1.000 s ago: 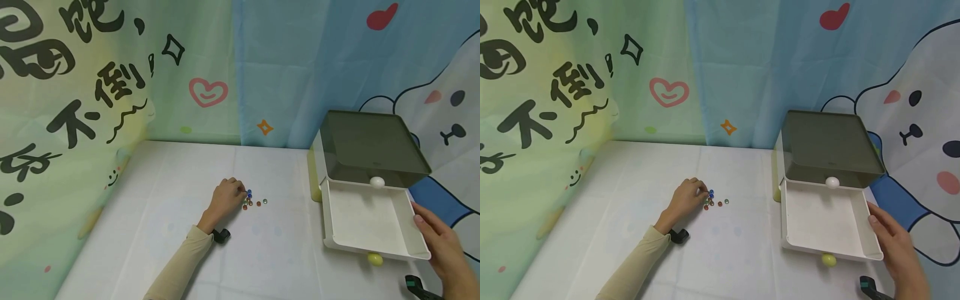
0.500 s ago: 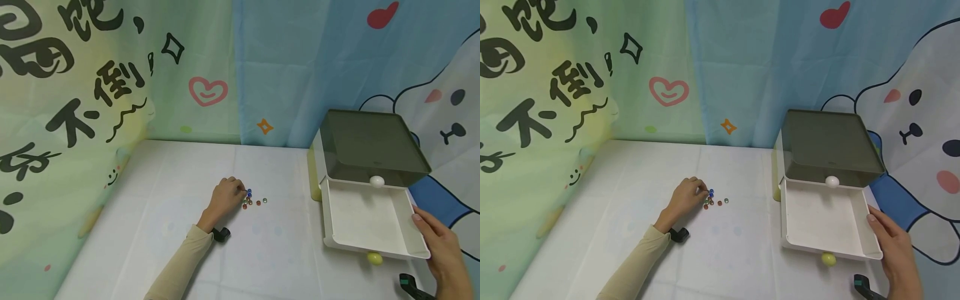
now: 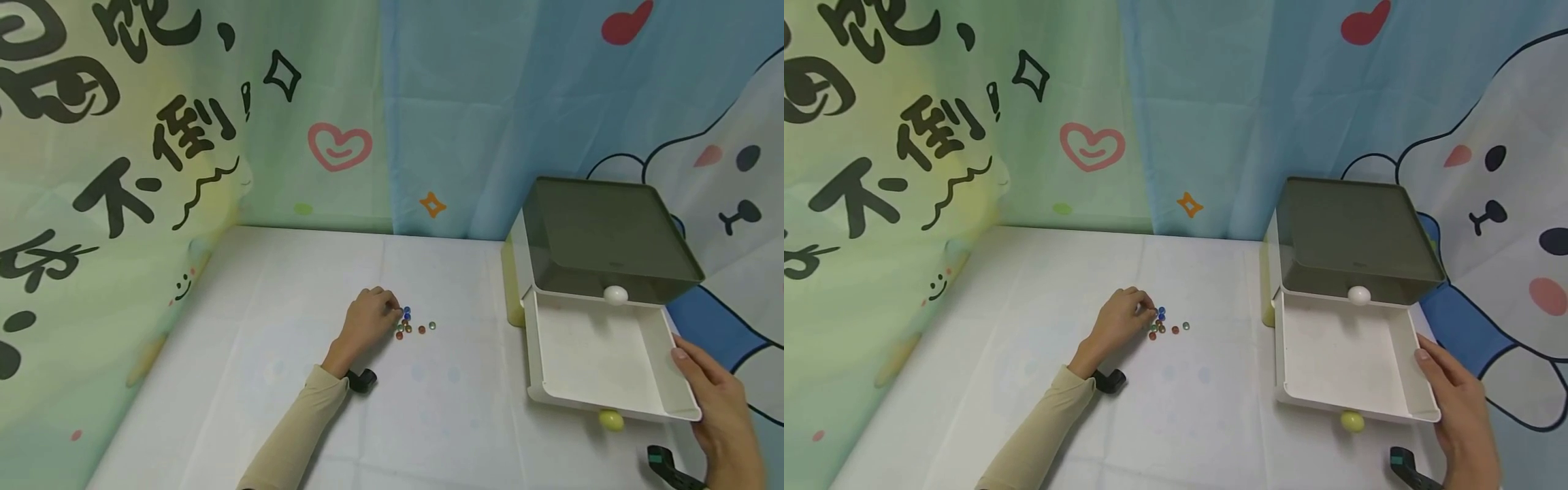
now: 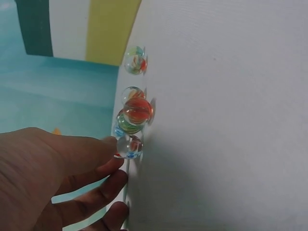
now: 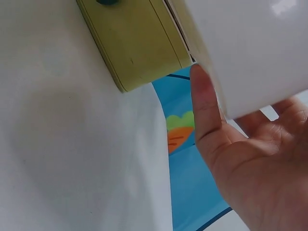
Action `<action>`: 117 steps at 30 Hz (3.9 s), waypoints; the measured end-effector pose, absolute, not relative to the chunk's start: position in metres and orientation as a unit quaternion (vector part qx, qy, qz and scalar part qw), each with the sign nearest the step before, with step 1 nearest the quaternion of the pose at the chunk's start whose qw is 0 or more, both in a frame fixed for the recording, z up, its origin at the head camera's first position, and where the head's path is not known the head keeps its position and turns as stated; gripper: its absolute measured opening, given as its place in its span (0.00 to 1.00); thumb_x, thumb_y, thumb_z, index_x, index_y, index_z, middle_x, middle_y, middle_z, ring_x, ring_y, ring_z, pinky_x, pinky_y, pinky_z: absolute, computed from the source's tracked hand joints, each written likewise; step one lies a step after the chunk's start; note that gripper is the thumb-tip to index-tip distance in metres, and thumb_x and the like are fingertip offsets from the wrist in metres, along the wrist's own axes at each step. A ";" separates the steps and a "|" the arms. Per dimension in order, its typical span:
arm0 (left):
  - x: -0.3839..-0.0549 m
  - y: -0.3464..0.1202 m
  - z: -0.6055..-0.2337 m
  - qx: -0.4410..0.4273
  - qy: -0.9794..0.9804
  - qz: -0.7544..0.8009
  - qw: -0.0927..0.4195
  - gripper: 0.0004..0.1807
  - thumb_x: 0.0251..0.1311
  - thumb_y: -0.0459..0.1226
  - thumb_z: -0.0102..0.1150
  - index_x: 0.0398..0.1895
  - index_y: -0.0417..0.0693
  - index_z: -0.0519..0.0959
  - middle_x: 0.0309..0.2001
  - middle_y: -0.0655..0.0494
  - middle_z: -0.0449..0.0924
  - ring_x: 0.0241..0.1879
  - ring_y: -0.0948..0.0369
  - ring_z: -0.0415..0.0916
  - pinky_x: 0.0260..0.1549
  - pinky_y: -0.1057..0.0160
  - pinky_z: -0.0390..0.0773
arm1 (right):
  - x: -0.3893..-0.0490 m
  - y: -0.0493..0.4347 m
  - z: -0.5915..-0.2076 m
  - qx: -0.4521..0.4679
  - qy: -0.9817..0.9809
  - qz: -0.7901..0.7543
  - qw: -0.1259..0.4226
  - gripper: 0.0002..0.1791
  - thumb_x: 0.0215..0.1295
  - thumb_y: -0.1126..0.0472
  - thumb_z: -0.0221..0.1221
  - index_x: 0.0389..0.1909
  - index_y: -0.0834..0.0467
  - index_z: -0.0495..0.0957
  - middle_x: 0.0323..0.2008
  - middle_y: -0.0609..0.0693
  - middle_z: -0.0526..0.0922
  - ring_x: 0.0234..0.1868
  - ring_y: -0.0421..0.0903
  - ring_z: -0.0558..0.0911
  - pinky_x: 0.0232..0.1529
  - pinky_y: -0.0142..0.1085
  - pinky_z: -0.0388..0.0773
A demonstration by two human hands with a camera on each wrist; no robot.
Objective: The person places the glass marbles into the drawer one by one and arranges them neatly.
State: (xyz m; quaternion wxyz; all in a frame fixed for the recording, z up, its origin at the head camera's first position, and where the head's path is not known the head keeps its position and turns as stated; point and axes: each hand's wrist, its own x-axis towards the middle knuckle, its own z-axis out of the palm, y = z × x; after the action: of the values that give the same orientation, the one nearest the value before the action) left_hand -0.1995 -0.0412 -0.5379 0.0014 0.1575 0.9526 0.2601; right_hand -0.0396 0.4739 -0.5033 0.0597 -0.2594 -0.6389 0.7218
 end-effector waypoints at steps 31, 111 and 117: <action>-0.208 -0.046 -0.523 0.169 0.945 0.279 -0.013 0.03 0.68 0.38 0.67 0.40 0.50 0.85 0.38 0.56 0.88 0.34 0.61 0.79 0.33 0.61 0.79 | -0.038 0.475 -0.495 -0.249 -0.650 0.718 0.008 0.33 0.76 0.55 0.61 0.78 0.35 0.63 0.45 0.24 0.75 0.37 0.26 0.83 0.30 0.31 0.85; -0.180 0.074 -0.418 0.431 0.862 0.247 -0.100 0.09 0.69 0.51 0.67 0.45 0.60 0.86 0.43 0.67 0.80 0.44 0.66 0.75 0.40 0.73 0.73 | -0.037 0.478 -0.497 -0.257 -0.654 0.712 -0.010 0.39 0.76 0.50 0.61 0.82 0.36 0.54 0.63 0.26 0.66 0.38 0.24 0.80 0.33 0.29 0.85; -0.179 0.091 -0.414 0.450 0.858 0.226 -0.101 0.10 0.70 0.52 0.65 0.47 0.61 0.86 0.45 0.67 0.80 0.44 0.67 0.75 0.40 0.74 0.72 | -0.036 0.477 -0.496 -0.246 -0.660 0.709 -0.023 0.38 0.78 0.50 0.58 0.82 0.35 0.52 0.75 0.30 0.59 0.38 0.22 0.80 0.34 0.29 0.86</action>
State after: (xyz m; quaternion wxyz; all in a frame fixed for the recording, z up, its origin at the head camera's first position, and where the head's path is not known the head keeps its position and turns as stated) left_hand -0.1786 0.0913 -0.4139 -0.1006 0.4503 0.8580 0.2259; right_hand -0.0365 0.4767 -0.4958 -0.0225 -0.2461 -0.6605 0.7090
